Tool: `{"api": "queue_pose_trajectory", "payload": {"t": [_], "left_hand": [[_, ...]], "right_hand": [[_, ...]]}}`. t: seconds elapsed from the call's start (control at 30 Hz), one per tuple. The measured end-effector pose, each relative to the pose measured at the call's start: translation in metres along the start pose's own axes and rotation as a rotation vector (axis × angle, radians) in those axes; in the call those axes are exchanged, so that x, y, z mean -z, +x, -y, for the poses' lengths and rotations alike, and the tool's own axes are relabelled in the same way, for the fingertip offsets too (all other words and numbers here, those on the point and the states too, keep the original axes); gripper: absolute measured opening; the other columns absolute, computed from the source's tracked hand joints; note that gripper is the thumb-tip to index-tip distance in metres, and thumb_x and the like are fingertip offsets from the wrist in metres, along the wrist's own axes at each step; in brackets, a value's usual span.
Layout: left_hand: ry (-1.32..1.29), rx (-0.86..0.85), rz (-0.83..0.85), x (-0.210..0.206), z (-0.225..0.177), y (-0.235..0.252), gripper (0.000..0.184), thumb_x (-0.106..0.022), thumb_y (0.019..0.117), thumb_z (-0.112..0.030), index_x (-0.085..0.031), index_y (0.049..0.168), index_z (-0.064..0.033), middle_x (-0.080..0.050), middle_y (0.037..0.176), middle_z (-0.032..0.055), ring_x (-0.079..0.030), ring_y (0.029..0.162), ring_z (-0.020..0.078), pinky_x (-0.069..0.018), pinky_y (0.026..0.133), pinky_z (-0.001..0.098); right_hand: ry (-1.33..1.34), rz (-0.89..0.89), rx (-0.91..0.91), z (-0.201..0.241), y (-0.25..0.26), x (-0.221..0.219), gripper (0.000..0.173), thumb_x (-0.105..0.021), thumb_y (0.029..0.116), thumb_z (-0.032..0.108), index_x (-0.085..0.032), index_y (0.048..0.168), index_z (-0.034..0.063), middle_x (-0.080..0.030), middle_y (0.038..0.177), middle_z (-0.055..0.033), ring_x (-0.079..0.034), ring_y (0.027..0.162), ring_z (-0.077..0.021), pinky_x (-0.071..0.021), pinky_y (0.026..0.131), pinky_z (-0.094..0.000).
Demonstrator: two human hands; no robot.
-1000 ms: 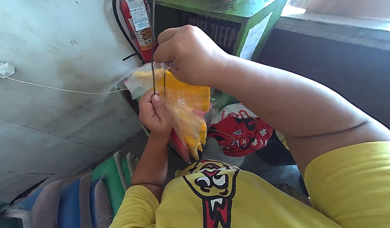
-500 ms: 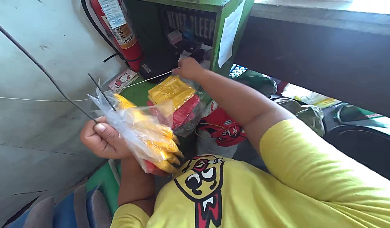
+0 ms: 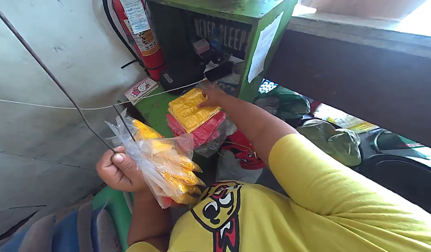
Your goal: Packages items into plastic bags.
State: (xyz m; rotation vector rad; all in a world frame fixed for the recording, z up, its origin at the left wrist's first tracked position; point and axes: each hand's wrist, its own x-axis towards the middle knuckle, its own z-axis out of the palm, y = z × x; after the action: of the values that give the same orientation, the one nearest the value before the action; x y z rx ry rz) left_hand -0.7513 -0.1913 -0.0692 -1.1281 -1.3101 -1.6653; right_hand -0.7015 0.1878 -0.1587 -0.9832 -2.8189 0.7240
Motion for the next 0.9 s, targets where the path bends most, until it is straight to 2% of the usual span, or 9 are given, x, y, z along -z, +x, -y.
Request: {"api": "queue_pose_trajectory", "payload": {"t": [0.07,0.17,0.23,0.37,0.47,0.57,0.63,0.77,0.9], "left_hand": [[0.008,0.013,-0.007,-0.001,0.000,-0.002,0.021,-0.041,0.1092,-0.011,-0.058,0.104,-0.0004,-0.059,0.095,-0.0114,-0.054,0.090,-0.0133,-0.0462,0.081,0.0089],[0.003,0.016,-0.017,-0.003,0.001,-0.005,0.020,-0.042,0.1095,-0.013,-0.059,0.106,-0.0025,-0.060,0.095,-0.0121,-0.055,0.089,-0.0128,-0.0470,0.080,0.0098],[-0.005,0.013,-0.015,-0.003,0.000,-0.006,0.020,-0.042,0.1097,-0.013,-0.058,0.106,-0.0023,-0.059,0.094,-0.0115,-0.054,0.088,-0.0126,-0.0467,0.079,0.0094],[-0.023,0.013,-0.010,-0.003,0.002,-0.008,0.020,-0.043,0.1099,-0.014,-0.060,0.107,-0.0040,-0.060,0.095,-0.0127,-0.055,0.090,-0.0129,-0.0472,0.080,0.0094],[-0.017,0.020,-0.014,-0.004,0.005,-0.011,0.020,-0.043,0.1100,-0.016,-0.060,0.107,-0.0058,-0.060,0.095,-0.0133,-0.056,0.089,-0.0127,-0.0476,0.080,0.0098],[-0.039,-0.001,-0.022,-0.004,0.008,-0.014,0.020,-0.043,0.1100,-0.016,-0.061,0.110,-0.0061,-0.060,0.096,-0.0124,-0.055,0.088,-0.0120,-0.0470,0.079,0.0093],[-0.036,-0.001,-0.028,-0.004,0.008,-0.014,0.021,-0.043,0.1099,-0.017,-0.061,0.109,-0.0058,-0.060,0.095,-0.0121,-0.055,0.087,-0.0119,-0.0462,0.078,0.0089],[0.000,0.074,-0.027,-0.007,-0.006,-0.011,0.020,-0.041,0.1084,-0.011,-0.058,0.100,-0.0031,-0.057,0.089,-0.0112,-0.053,0.083,-0.0122,-0.0455,0.076,0.0086],[0.018,0.052,-0.008,-0.003,-0.004,-0.014,0.021,-0.042,0.1093,-0.012,-0.059,0.104,-0.0010,-0.059,0.094,-0.0114,-0.054,0.088,-0.0136,-0.0460,0.080,0.0082]], "right_hand": [[-0.062,0.067,-0.006,0.003,0.000,-0.003,0.072,-0.085,0.0798,0.052,-0.063,0.132,0.0080,-0.034,0.160,-0.0271,-0.043,0.140,-0.0498,-0.0413,0.106,-0.0704],[-0.111,0.090,-0.033,0.004,0.005,-0.006,0.037,-0.068,0.0996,0.026,-0.068,0.125,-0.0007,-0.054,0.143,-0.0278,-0.051,0.135,-0.0454,-0.0427,0.108,-0.0655],[-0.116,0.081,-0.094,0.006,0.005,-0.009,0.033,-0.056,0.1050,0.021,-0.066,0.126,-0.0025,-0.061,0.135,-0.0279,-0.055,0.131,-0.0454,-0.0451,0.105,-0.0658],[-0.032,-0.047,-0.194,0.018,0.004,-0.007,0.035,-0.051,0.1022,0.012,-0.060,0.134,-0.0003,-0.061,0.135,-0.0282,-0.059,0.126,-0.0472,-0.0483,0.099,-0.0676],[-0.063,-0.090,-0.051,0.019,0.003,-0.009,0.050,-0.060,0.0911,-0.006,-0.058,0.139,0.0059,-0.057,0.144,-0.0235,-0.053,0.134,-0.0456,-0.0449,0.106,-0.0666],[-0.218,-0.044,0.198,0.009,0.005,-0.017,0.057,-0.064,0.0902,-0.006,-0.061,0.143,0.0153,-0.046,0.156,-0.0192,-0.038,0.145,-0.0467,-0.0350,0.110,-0.0706],[-0.373,-0.001,0.302,0.009,0.007,-0.017,0.044,-0.060,0.0967,0.001,-0.065,0.138,0.0159,-0.046,0.158,-0.0147,-0.037,0.147,-0.0433,-0.0321,0.113,-0.0687],[-0.501,0.095,0.277,0.012,0.016,-0.015,0.037,-0.061,0.0958,0.003,-0.067,0.132,0.0083,-0.053,0.152,-0.0140,-0.038,0.147,-0.0410,-0.0296,0.115,-0.0670],[-0.495,0.119,0.269,0.015,0.021,-0.011,0.036,-0.062,0.0956,0.002,-0.068,0.131,0.0062,-0.060,0.141,-0.0181,-0.043,0.143,-0.0421,-0.0299,0.116,-0.0661]]}}
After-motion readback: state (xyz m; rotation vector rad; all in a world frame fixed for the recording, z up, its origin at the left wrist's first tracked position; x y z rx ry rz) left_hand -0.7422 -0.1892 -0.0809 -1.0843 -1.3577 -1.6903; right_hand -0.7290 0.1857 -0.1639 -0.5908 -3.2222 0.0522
